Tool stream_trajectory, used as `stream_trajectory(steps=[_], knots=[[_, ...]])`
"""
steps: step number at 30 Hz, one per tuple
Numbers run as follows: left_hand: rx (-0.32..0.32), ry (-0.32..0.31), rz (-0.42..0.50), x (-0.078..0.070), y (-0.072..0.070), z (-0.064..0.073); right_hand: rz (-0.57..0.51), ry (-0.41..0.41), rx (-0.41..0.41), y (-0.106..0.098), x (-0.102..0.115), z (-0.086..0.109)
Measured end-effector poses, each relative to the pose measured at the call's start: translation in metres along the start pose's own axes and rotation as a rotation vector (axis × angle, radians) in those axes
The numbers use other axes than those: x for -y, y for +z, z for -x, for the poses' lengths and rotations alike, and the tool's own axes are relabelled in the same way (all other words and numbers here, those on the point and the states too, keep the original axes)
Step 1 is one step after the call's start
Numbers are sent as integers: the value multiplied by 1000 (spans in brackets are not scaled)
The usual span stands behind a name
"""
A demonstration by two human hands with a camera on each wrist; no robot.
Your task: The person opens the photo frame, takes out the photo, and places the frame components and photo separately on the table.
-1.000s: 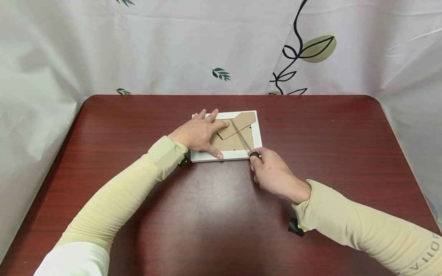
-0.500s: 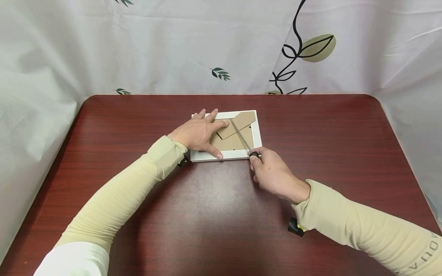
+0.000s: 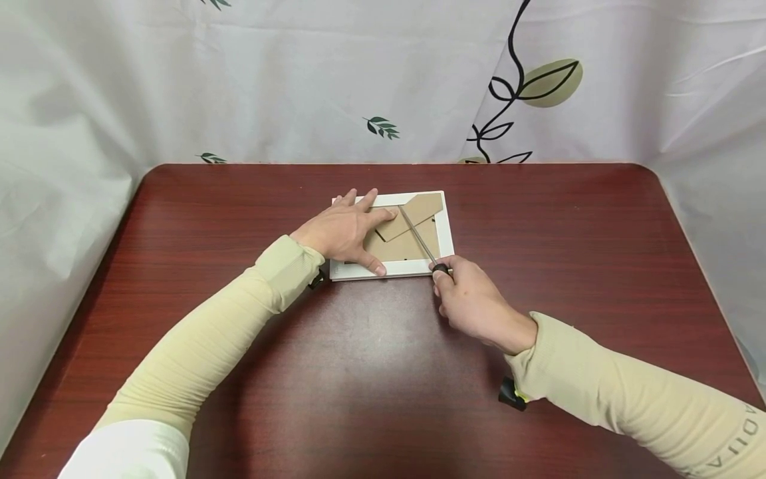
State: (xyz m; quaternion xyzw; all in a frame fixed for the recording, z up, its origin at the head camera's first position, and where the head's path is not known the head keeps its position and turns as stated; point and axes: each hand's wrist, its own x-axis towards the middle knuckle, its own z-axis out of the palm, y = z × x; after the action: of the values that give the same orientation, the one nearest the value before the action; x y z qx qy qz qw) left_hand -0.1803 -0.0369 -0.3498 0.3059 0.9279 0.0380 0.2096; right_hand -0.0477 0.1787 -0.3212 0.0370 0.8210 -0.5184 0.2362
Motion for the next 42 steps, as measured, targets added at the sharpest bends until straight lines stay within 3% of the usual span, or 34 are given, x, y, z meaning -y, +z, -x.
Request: stream_trajectory(steps=[7,22,42], knots=[[-5,-2,-5,-1,-1,-2,48,-19,1,-1,0,-3],[6,-9,0,0,-2,-2,7,11,12,0,4,-5],[-10,-3,-14,0,0,-2,9,-16,-4,4,-1,-3]])
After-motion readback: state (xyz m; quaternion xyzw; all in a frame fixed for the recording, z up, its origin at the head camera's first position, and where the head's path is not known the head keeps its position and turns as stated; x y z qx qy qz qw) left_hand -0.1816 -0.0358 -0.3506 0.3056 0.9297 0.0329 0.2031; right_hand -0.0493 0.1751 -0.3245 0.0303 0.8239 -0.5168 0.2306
